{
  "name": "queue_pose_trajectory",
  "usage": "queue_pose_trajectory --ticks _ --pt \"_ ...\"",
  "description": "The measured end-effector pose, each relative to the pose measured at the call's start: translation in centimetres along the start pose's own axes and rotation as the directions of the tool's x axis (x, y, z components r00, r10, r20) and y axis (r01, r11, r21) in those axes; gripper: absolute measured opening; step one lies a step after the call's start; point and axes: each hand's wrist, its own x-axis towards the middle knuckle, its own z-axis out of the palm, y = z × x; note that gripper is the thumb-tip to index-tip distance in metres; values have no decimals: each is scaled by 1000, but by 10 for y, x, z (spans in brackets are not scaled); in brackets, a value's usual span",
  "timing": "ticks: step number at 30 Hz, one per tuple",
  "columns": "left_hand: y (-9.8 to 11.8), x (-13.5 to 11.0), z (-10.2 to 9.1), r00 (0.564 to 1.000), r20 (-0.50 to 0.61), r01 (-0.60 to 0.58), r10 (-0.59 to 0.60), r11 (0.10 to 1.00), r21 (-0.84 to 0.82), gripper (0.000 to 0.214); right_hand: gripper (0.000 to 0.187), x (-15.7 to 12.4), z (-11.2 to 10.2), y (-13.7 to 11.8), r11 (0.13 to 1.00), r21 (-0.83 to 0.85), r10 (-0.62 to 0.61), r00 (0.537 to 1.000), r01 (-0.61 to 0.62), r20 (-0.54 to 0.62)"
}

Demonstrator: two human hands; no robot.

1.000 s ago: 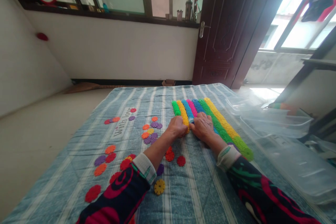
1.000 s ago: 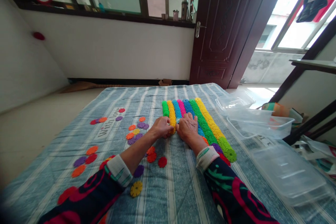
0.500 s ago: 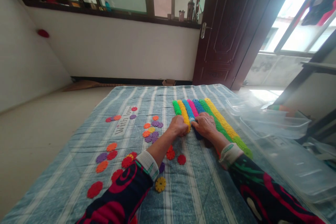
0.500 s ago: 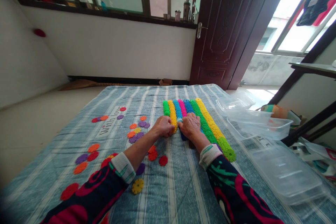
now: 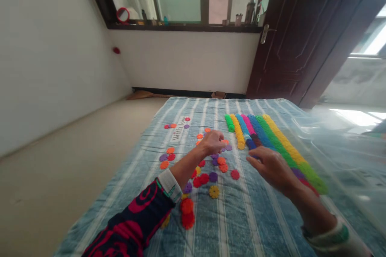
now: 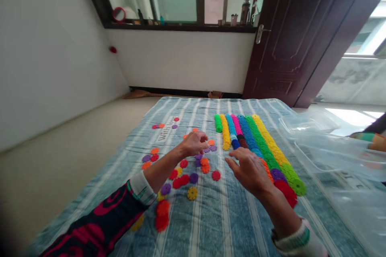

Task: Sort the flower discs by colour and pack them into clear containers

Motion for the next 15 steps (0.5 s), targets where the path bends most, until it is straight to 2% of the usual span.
queue_pose_trajectory --ticks 2,3,6,8,11,15 --pt "-22 -26 -31 999 -31 -38 38 999 10 9 24 -17 12 -9 997 60 -55 997 52 51" --pt "-35 -40 -47 998 -65 -17 18 1000 15 9 24 -23 16 -14 995 78 -75 993 68 90" --pt "-77 -79 -88 975 -192 126 -110 989 74 10 23 -33 24 -31 990 95 -121 969 102 217" --pt "-103 -99 -104 950 -260 210 -172 969 126 11 22 -36 28 -40 990 90 -130 953 109 272" --pt "-129 -119 -109 927 -300 287 -226 941 179 14 21 -38 32 -52 990 73 -138 935 121 327" --pt "-137 -124 -99 915 -333 328 -229 902 281 19 21 -43 30 -66 985 67 -172 912 159 371"
